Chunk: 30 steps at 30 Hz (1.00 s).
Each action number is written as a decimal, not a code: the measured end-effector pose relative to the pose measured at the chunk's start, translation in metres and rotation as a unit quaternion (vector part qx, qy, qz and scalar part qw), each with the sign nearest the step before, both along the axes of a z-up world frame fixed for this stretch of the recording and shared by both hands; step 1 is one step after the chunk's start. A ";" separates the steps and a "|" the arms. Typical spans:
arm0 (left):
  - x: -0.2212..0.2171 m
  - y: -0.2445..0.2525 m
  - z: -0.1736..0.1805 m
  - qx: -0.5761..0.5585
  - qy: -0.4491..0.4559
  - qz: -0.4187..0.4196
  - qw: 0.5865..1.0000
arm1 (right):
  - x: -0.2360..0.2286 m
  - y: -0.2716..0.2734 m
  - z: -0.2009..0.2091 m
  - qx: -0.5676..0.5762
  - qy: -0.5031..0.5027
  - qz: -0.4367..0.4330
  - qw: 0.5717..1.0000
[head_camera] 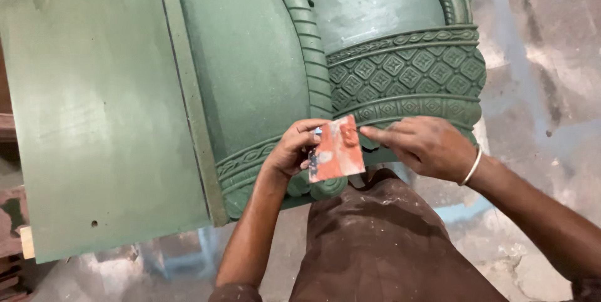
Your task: The person applies a reddish putty to the carved edges of a green decorative panel using a small rectangular putty knife. They repeatedly scoop putty from a square tile and smooth it into the grooves of the panel's ornate border.
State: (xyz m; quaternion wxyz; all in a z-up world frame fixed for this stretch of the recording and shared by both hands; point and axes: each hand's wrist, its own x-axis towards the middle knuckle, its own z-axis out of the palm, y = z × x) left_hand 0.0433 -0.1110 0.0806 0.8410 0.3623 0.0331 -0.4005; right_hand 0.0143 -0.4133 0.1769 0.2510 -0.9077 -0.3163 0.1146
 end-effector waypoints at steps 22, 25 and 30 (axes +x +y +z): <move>0.065 -0.056 -0.014 0.201 0.041 0.191 0.960 | 0.155 -0.036 -0.100 0.243 0.101 0.116 0.958; 0.078 -0.062 -0.030 0.205 0.039 0.292 0.933 | 0.185 -0.041 -0.125 0.352 0.207 0.169 0.897; 0.114 -0.057 -0.038 0.225 0.050 0.416 0.880 | 0.241 -0.013 -0.170 0.539 0.520 -0.072 0.659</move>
